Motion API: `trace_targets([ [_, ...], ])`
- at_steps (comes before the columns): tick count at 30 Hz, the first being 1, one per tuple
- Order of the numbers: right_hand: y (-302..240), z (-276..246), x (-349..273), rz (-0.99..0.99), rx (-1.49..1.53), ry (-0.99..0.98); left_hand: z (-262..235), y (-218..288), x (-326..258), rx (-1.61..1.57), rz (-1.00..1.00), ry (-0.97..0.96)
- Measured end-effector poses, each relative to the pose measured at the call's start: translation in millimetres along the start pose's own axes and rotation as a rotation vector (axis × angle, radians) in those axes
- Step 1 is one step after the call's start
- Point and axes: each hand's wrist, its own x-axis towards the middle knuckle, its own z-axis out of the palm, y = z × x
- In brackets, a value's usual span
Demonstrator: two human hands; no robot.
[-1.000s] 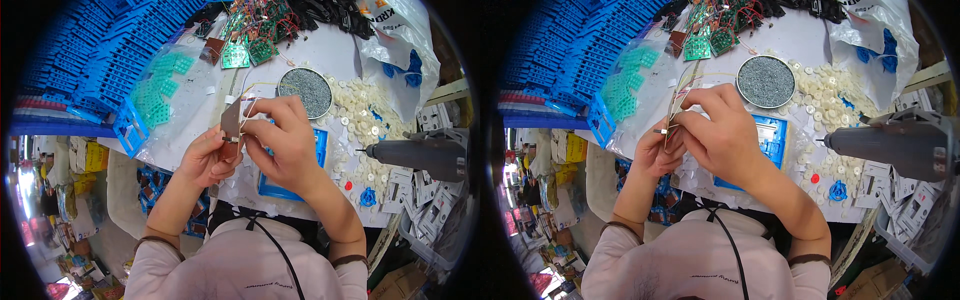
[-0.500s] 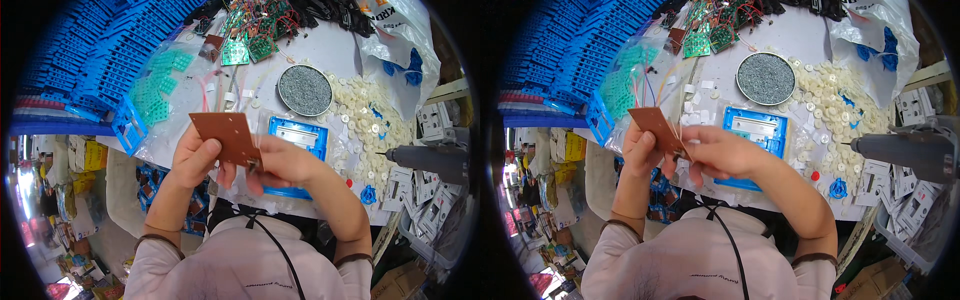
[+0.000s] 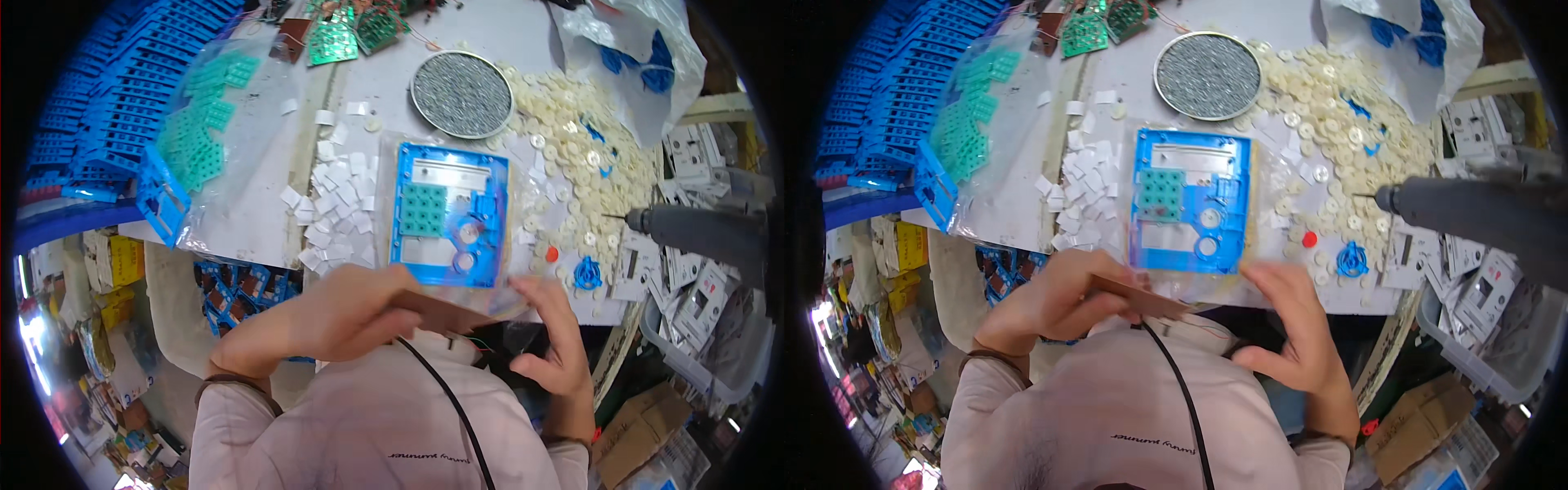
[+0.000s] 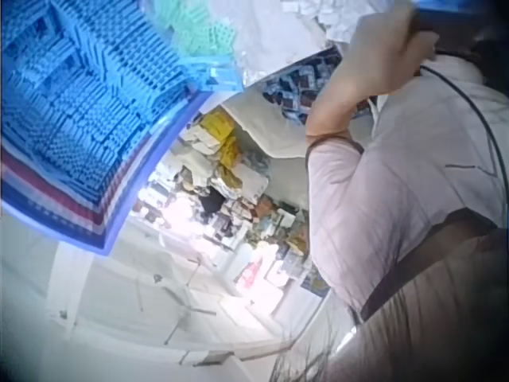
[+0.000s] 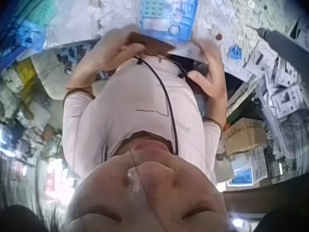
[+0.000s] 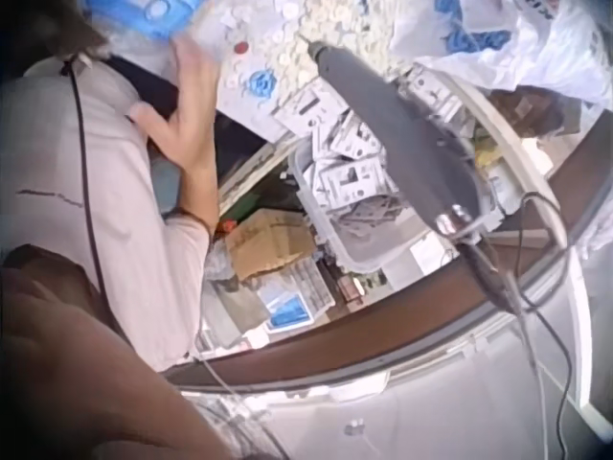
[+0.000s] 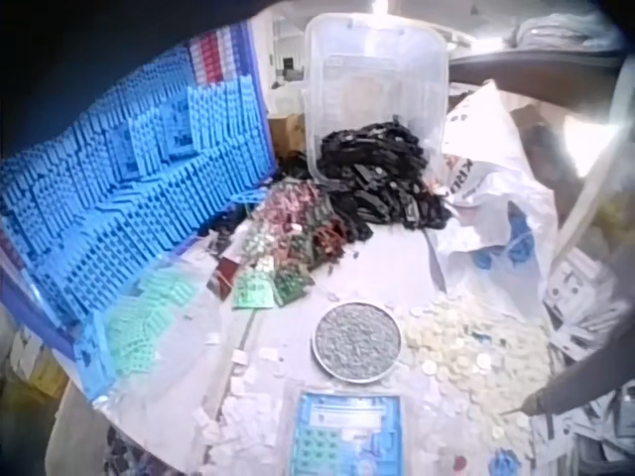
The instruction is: Assembling a blue electronic device by inserting a circuit board into a plastic frame and connecting wires.
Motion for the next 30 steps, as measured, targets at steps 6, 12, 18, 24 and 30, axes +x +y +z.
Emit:
trace_targets([
  [6,18,47,-8,0.106,0.629,0.247,30,-15,14,-0.023,0.024,-0.103],
  [12,38,61,-13,0.480,1.167,0.119,47,-45,3,0.270,0.337,0.147],
  [18,-4,24,40,0.008,-0.190,0.097,36,-39,-3,0.188,0.252,0.161],
  [24,19,25,74,-0.061,0.074,-0.075,30,-32,-2,-0.514,-0.316,0.029],
  [30,38,30,122,0.210,0.285,0.195,26,-43,-20,-0.971,-0.338,0.138],
])
